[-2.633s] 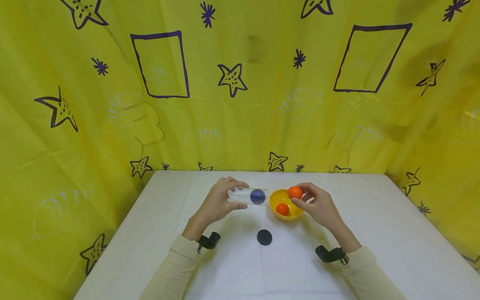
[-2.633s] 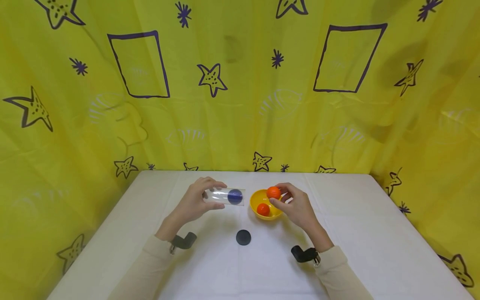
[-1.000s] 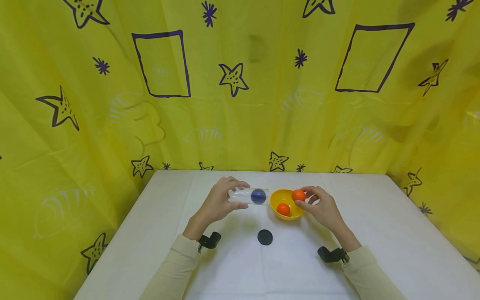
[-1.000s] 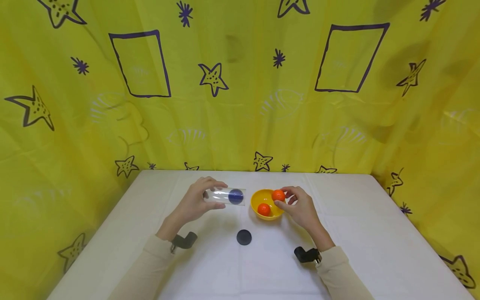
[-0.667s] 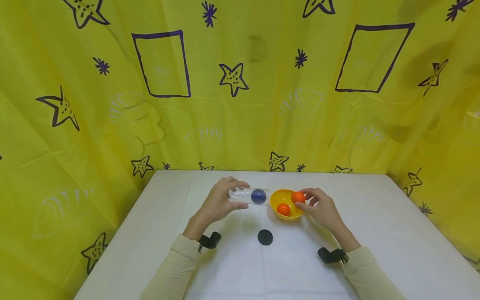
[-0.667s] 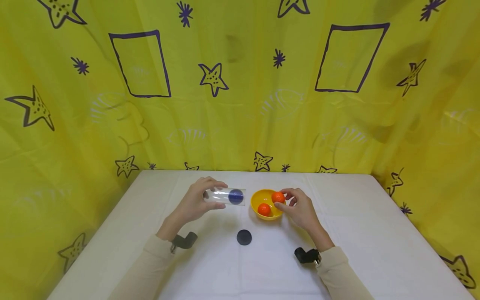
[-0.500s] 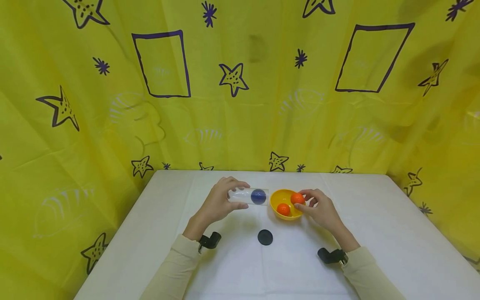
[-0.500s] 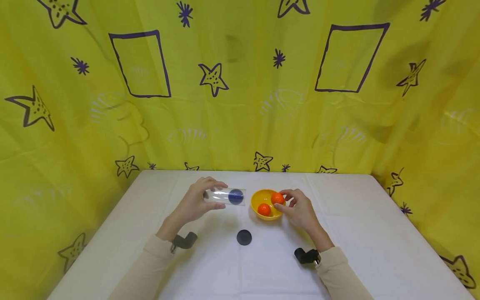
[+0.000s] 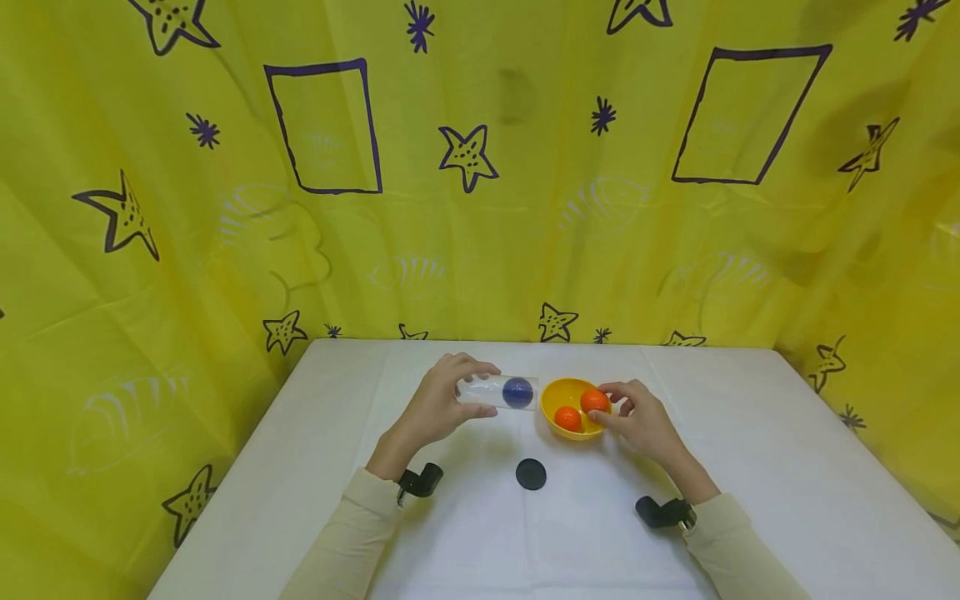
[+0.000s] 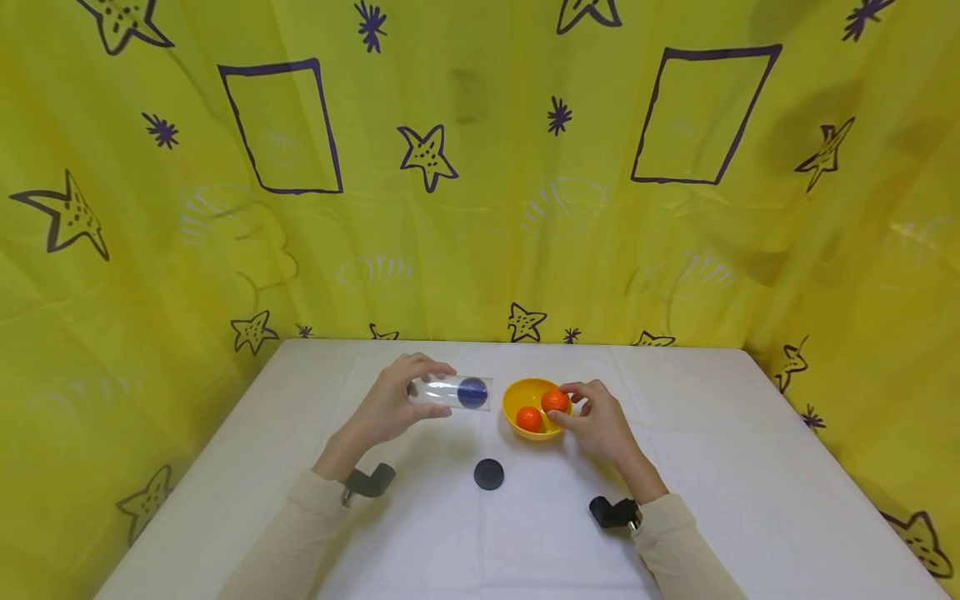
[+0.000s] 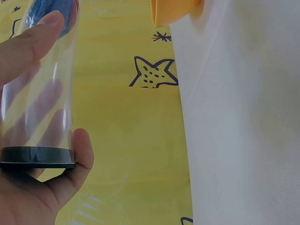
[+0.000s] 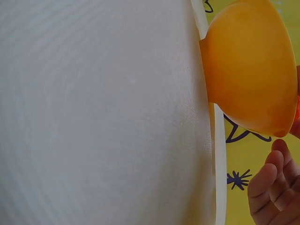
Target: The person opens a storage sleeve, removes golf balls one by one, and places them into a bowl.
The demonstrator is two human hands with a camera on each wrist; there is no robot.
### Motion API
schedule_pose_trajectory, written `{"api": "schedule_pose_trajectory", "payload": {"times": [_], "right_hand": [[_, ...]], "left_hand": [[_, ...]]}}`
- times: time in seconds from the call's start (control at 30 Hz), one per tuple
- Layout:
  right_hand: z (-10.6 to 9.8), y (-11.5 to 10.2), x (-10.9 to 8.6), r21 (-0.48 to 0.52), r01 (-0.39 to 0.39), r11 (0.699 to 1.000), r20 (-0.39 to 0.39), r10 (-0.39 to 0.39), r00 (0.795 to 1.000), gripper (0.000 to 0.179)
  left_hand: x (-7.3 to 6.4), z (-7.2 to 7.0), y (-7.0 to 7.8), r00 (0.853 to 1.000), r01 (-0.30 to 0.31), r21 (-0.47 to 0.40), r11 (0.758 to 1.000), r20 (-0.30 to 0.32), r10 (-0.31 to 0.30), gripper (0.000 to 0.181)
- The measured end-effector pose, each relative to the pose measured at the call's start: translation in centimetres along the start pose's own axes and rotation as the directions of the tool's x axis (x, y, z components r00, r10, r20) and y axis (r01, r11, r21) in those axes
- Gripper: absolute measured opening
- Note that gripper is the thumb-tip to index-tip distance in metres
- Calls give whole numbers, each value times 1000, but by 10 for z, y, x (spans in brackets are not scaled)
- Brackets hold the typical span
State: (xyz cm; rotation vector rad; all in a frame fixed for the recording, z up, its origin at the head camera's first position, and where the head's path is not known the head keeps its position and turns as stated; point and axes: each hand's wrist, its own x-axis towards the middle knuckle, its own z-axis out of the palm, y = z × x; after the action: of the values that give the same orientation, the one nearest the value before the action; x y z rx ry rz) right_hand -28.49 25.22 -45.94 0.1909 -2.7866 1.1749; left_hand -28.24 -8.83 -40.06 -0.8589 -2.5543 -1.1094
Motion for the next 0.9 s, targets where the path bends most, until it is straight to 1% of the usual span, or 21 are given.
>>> {"api": "schedule_pose_trajectory", "payload": {"times": [0.4, 0.5, 0.67, 0.9], "right_hand": [[0, 2, 1, 1, -14, 1000, 19, 14, 1000, 53], [0, 2, 1, 1, -12, 1000, 8, 12, 1000, 44], [0, 2, 1, 4, 21, 1000, -29, -21, 999, 26], [-3, -2, 0, 5, 37, 999, -48, -37, 998, 24]], "left_hand": [[0, 0, 0, 1000, -2, -5, 1000, 1, 2, 49], [0, 1, 0, 1000, -5, -6, 1000, 0, 5, 50], [0, 1, -1, 1000, -2, -1, 1000, 5, 2, 50], [0, 1, -1, 1000, -3, -16, 1000, 4, 4, 51]]}}
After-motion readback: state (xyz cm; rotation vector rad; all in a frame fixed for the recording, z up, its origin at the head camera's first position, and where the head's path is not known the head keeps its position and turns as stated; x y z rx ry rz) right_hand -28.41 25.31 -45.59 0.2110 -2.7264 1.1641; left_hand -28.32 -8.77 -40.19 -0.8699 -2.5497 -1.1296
